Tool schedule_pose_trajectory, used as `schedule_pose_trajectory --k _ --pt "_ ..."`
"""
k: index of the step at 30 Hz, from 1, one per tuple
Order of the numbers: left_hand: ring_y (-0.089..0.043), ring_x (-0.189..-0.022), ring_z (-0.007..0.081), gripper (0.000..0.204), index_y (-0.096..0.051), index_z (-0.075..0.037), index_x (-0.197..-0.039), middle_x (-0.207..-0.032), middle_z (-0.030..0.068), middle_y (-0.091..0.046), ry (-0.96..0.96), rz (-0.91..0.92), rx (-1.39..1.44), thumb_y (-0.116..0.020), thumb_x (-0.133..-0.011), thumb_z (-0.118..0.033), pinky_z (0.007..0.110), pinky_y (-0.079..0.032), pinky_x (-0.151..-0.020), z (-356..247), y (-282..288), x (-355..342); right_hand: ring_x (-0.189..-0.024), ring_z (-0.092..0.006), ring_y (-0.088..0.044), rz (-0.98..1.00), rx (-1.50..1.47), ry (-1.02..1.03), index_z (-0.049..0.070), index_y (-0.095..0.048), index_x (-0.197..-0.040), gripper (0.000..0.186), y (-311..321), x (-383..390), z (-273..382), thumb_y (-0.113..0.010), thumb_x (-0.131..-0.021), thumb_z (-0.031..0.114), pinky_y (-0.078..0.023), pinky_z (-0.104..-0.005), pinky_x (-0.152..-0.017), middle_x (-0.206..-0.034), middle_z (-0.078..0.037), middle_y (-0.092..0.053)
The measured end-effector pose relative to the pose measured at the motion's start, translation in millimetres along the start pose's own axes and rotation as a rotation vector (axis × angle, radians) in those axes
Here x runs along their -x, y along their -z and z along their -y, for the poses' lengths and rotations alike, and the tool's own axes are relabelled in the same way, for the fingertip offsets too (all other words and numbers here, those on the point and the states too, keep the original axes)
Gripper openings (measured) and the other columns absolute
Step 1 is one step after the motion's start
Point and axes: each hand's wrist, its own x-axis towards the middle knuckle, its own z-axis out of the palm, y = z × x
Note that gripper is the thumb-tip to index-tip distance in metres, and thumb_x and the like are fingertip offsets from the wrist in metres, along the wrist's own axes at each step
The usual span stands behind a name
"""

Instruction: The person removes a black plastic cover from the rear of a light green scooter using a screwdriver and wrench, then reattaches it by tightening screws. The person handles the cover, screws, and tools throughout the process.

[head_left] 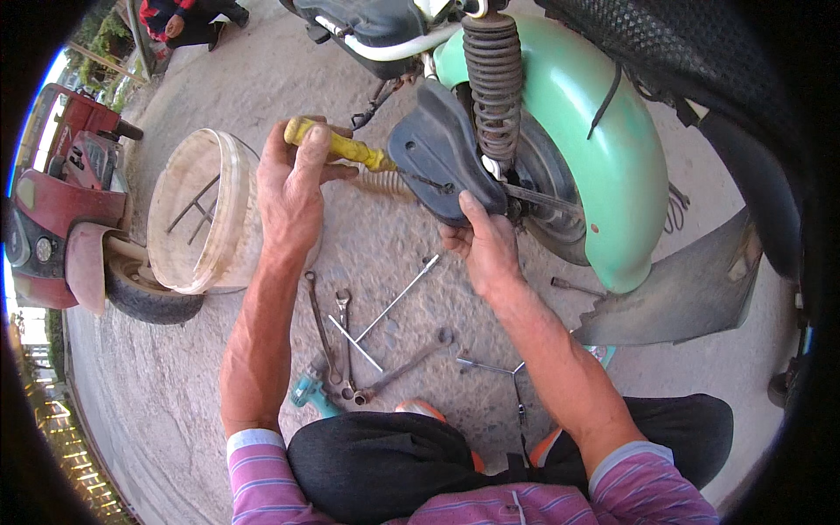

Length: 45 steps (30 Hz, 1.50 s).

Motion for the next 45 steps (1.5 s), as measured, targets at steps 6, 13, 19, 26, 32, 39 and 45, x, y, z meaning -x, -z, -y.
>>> schedule_pose_trajectory --k 6,13,19,26,32,39,45 --pt "-0.074 -0.107 0.0311 0.045 -0.051 0.004 -0.133 -0.119 0.0201 -0.069 0.019 -0.03 0.011 -0.056 -0.111 -0.035 0.038 -0.065 -0.082 4 1 3 -0.079 -0.0152 -0.071 -0.012 0.001 -0.007 0.002 -0.068 -0.116 0.049 1 -1 -1 -0.073 -0.099 0.048 -0.06 -0.0305 -0.069 -0.096 -0.005 -0.071" --pt "-0.074 -0.107 0.0297 0.054 -0.052 0.005 -0.133 -0.12 0.0209 -0.068 0.008 -0.031 0.025 -0.061 -0.108 -0.042 0.038 -0.065 -0.085 7 3 1 -0.064 -0.0142 -0.067 -0.062 -0.038 0.058 0.003 -0.071 -0.099 0.044 -8 3 2 -0.071 -0.101 0.046 -0.056 -0.0282 -0.061 -0.077 -0.006 -0.071" --pt "-0.075 -0.108 0.0321 0.044 -0.052 0.002 -0.132 -0.119 0.0199 -0.07 0.023 -0.034 0.05 -0.058 -0.11 -0.036 0.038 -0.064 -0.082 11 3 2 -0.064 -0.0142 -0.066 -0.052 -0.048 0.057 0.003 -0.071 -0.098 0.044 -8 3 2 -0.071 -0.1 0.047 -0.055 -0.0292 -0.061 -0.076 -0.006 -0.07" --pt "-0.075 -0.107 0.0327 0.043 -0.052 0.002 -0.133 -0.119 0.0204 -0.07 0.046 -0.044 0.109 -0.058 -0.11 -0.035 0.039 -0.064 -0.082 14 5 2 -0.079 -0.0148 -0.071 0.003 -0.048 0.01 0.003 -0.068 -0.117 0.047 -3 2 1 -0.073 -0.099 0.046 -0.06 -0.0291 -0.069 -0.097 -0.005 -0.071" --pt "-0.074 -0.109 0.0324 0.042 -0.052 0.002 -0.133 -0.12 0.0204 -0.069 0.034 -0.005 0.126 -0.057 -0.111 -0.034 0.039 -0.065 -0.083 14 3 3 -0.075 -0.0136 -0.07 -0.016 -0.048 0.034 0.003 -0.069 -0.113 0.045 -6 4 3 -0.072 -0.1 0.046 -0.059 -0.0285 -0.066 -0.091 -0.005 -0.071" --pt "-0.074 -0.11 0.0324 0.046 -0.051 0.002 -0.133 -0.12 0.0199 -0.069 -0.025 0.026 0.048 -0.061 -0.109 -0.036 0.039 -0.065 -0.083 7 2 5 -0.079 -0.014 -0.072 0.002 -0.052 0.03 0.003 -0.068 -0.116 0.047 -3 2 1 -0.073 -0.1 0.047 -0.061 -0.0278 -0.068 -0.096 -0.005 -0.072" --pt "-0.073 -0.112 0.0318 0.049 -0.052 0.003 -0.133 -0.119 0.0189 -0.068 -0.1 0.079 -0.059 -0.063 -0.108 -0.037 0.039 -0.066 -0.083 -8 -5 7 -0.078 -0.0143 -0.072 -0.013 -0.054 0.036 0.002 -0.069 -0.115 0.048 -3 2 1 -0.074 -0.099 0.047 -0.06 -0.028 -0.067 -0.095 -0.005 -0.072"
